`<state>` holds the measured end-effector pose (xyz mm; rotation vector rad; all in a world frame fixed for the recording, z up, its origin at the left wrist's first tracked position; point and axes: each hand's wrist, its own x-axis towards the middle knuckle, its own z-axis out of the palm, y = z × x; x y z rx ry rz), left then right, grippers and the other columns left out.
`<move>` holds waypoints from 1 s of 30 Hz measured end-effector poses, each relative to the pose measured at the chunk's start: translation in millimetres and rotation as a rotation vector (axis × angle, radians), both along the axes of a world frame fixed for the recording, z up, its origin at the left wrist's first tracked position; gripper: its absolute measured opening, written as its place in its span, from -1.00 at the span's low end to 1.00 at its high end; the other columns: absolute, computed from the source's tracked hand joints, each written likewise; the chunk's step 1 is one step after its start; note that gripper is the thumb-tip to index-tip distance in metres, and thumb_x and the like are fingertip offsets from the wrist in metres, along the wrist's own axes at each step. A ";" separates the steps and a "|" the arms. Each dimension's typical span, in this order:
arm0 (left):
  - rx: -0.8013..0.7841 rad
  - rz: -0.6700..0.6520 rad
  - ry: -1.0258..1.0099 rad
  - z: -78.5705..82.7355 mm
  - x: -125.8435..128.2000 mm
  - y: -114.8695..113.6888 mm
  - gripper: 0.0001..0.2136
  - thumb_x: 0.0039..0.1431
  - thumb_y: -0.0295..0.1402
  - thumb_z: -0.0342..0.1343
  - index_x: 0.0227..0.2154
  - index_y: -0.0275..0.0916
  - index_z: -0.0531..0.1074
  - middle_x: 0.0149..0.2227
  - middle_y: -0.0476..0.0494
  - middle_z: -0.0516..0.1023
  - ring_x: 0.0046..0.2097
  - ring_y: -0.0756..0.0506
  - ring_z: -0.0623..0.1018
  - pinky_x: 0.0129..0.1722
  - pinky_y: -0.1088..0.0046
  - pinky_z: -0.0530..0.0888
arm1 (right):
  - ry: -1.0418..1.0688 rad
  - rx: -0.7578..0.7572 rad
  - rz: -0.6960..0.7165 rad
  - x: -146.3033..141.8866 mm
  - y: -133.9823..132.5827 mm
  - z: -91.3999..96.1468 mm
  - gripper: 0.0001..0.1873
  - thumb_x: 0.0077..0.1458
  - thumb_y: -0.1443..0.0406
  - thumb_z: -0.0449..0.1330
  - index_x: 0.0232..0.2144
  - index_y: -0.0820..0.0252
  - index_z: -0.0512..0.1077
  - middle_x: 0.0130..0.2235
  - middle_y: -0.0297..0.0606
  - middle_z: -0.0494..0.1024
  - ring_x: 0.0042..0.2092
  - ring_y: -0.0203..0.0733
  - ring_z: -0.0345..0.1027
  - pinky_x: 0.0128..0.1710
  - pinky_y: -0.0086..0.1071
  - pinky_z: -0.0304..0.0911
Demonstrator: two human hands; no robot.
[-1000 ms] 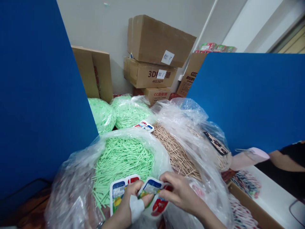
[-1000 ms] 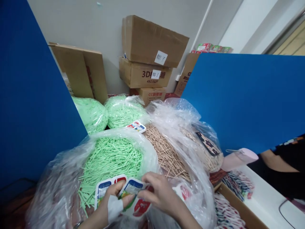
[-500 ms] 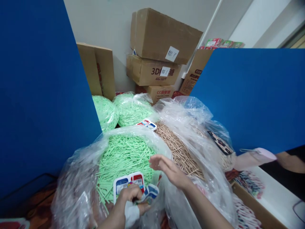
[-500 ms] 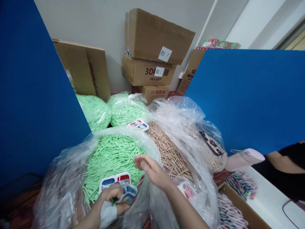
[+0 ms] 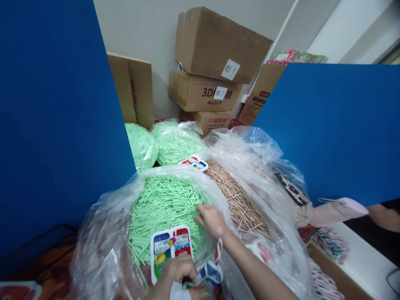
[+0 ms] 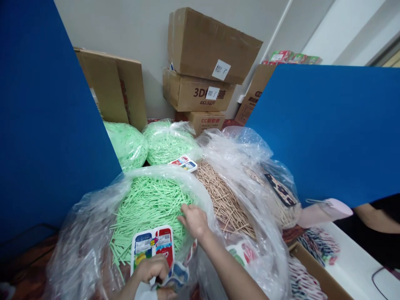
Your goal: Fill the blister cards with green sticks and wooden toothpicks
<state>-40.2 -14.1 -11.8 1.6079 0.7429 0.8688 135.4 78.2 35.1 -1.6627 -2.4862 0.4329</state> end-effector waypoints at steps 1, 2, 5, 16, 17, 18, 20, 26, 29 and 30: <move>-0.006 0.011 -0.008 -0.4 0.1 -0.3 -0.59 -0.06 -0.03 0.23 -0.82 -0.12 0.32 -0.77 0.04 0.26 -0.61 -0.02 0.27 -0.55 0.46 0.23 | 0.011 0.005 0.002 -2.0 0.5 -0.3 -0.91 0.12 0.27 0.15 -0.29 0.11 0.42 -0.32 -0.29 0.53 -0.24 -0.18 0.41 -0.31 -0.43 0.17; -0.013 0.014 -0.011 -1.0 -0.3 -0.7 -0.60 -0.07 -0.05 0.24 -0.82 -0.12 0.32 -0.77 0.04 0.26 -0.61 -0.02 0.27 -0.55 0.46 0.23 | 0.024 0.009 0.005 -1.9 1.8 0.1 -0.93 0.13 0.29 0.13 -0.32 0.12 0.41 -0.35 -0.32 0.52 -0.27 -0.22 0.41 -0.32 -0.45 0.16; -0.036 0.025 -0.008 -4.2 -4.7 -4.5 -0.59 -0.08 -0.06 0.26 -0.83 -0.14 0.31 -0.75 0.03 0.27 -0.59 -0.03 0.27 -0.54 0.45 0.22 | 0.049 0.033 0.008 8.5 9.6 7.1 -0.89 0.16 0.34 0.06 -0.34 0.15 0.40 -0.42 -0.37 0.49 -0.37 -0.29 0.37 -0.36 -0.49 0.14; -0.140 -0.090 0.080 -12.9 6.1 -0.7 -0.47 -0.15 0.03 0.25 -0.89 -0.18 0.14 -0.71 0.05 0.19 -0.58 0.00 0.19 -0.55 0.46 0.12 | -0.001 0.076 0.245 -22.2 29.8 23.2 -0.71 0.11 0.41 0.09 -0.11 0.12 0.41 -0.23 -0.24 0.46 -0.31 -0.22 0.37 -0.30 -0.41 0.22; -0.137 -0.079 0.084 -12.5 6.3 -0.7 -0.46 -0.15 0.02 0.25 -0.89 -0.18 0.11 -0.72 0.06 0.16 -0.60 0.01 0.17 -0.56 0.47 0.10 | 0.027 0.065 0.280 -24.2 29.3 21.4 -0.64 0.11 0.38 0.12 -0.01 0.09 0.36 -0.18 -0.24 0.45 -0.28 -0.22 0.38 -0.27 -0.41 0.25; -0.135 -0.075 0.088 -12.2 5.3 -1.4 -0.45 -0.15 0.01 0.25 -0.90 -0.18 0.09 -0.72 0.07 0.15 -0.61 0.02 0.16 -0.57 0.47 0.09 | 0.065 0.055 0.303 -23.5 28.7 19.7 -0.55 0.11 0.36 0.14 0.07 0.08 0.28 -0.14 -0.22 0.43 -0.24 -0.22 0.38 -0.23 -0.40 0.27; -0.130 -0.064 0.089 -12.4 1.3 -4.1 -0.45 -0.16 -0.02 0.26 -0.90 -0.19 0.08 -0.72 0.08 0.15 -0.61 0.03 0.15 -0.59 0.48 0.07 | 0.136 0.052 0.318 -15.4 28.1 16.4 -0.44 0.10 0.32 0.17 0.15 0.13 0.18 -0.08 -0.16 0.39 -0.15 -0.17 0.37 -0.14 -0.35 0.29; -0.088 -0.021 0.040 -20.3 -2.1 -9.4 -0.49 -0.12 -0.05 0.25 -0.88 -0.19 0.15 -0.71 0.03 0.25 -0.56 0.00 0.23 -0.62 0.52 0.09 | 0.019 0.127 0.314 6.9 29.9 4.2 -0.24 -0.07 0.29 0.31 0.17 0.21 0.14 0.01 -0.03 0.30 0.04 0.03 0.23 0.00 -0.14 0.24; -0.086 -0.037 0.050 -22.8 4.5 -7.0 -0.49 -0.11 -0.07 0.23 -0.90 -0.19 0.13 -0.73 0.03 0.25 -0.57 -0.01 0.23 -0.62 0.52 0.13 | -0.050 0.136 0.329 1.2 31.8 -1.2 -0.31 -0.08 0.28 0.32 0.11 0.16 0.22 -0.01 -0.08 0.33 0.00 0.03 0.23 -0.06 -0.16 0.24; -0.087 -0.039 0.063 -22.7 6.6 -6.0 -0.48 -0.11 -0.07 0.23 -0.91 -0.19 0.12 -0.73 0.03 0.24 -0.58 0.00 0.23 -0.62 0.52 0.12 | -0.074 0.145 0.345 -1.4 32.5 -2.2 -0.38 -0.06 0.28 0.30 0.08 0.13 0.26 -0.02 -0.11 0.34 -0.02 0.01 0.23 -0.08 -0.18 0.24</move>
